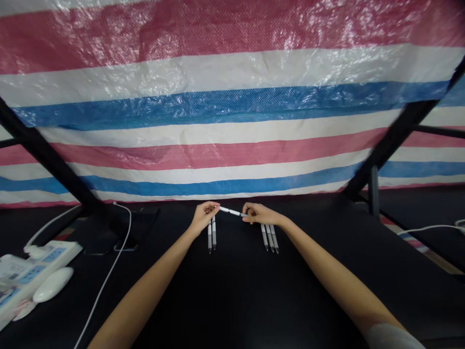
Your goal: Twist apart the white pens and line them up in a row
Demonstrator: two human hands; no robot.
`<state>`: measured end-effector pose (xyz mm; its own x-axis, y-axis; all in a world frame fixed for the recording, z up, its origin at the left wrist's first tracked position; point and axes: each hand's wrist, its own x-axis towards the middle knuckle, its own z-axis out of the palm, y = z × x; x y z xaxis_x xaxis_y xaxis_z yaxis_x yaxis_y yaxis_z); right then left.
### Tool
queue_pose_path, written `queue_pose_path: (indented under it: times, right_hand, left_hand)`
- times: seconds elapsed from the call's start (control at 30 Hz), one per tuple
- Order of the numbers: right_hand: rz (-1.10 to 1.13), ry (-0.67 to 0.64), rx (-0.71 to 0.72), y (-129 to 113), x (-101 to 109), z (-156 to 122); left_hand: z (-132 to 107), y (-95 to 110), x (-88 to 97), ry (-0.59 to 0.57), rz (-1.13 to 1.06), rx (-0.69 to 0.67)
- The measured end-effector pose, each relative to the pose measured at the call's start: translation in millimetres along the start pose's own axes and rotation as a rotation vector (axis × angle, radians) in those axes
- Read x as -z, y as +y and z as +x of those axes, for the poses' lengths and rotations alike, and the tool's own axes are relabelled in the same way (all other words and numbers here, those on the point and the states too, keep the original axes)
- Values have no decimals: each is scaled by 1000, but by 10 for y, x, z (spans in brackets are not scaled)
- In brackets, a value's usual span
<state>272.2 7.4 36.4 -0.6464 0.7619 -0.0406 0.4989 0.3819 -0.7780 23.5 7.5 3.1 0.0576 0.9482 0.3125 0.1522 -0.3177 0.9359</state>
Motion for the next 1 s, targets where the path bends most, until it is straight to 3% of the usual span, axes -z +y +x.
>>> queue_pose_path:
  times: [0.3, 1.0]
  right_hand:
    - [-1, -4, 15, -38, -6, -3]
    - [0, -6, 1, -41, -5, -12]
  left_hand:
    - [9, -62, 8, -16, -19, 18]
    - [-10, 9, 8, 4, -25, 27]
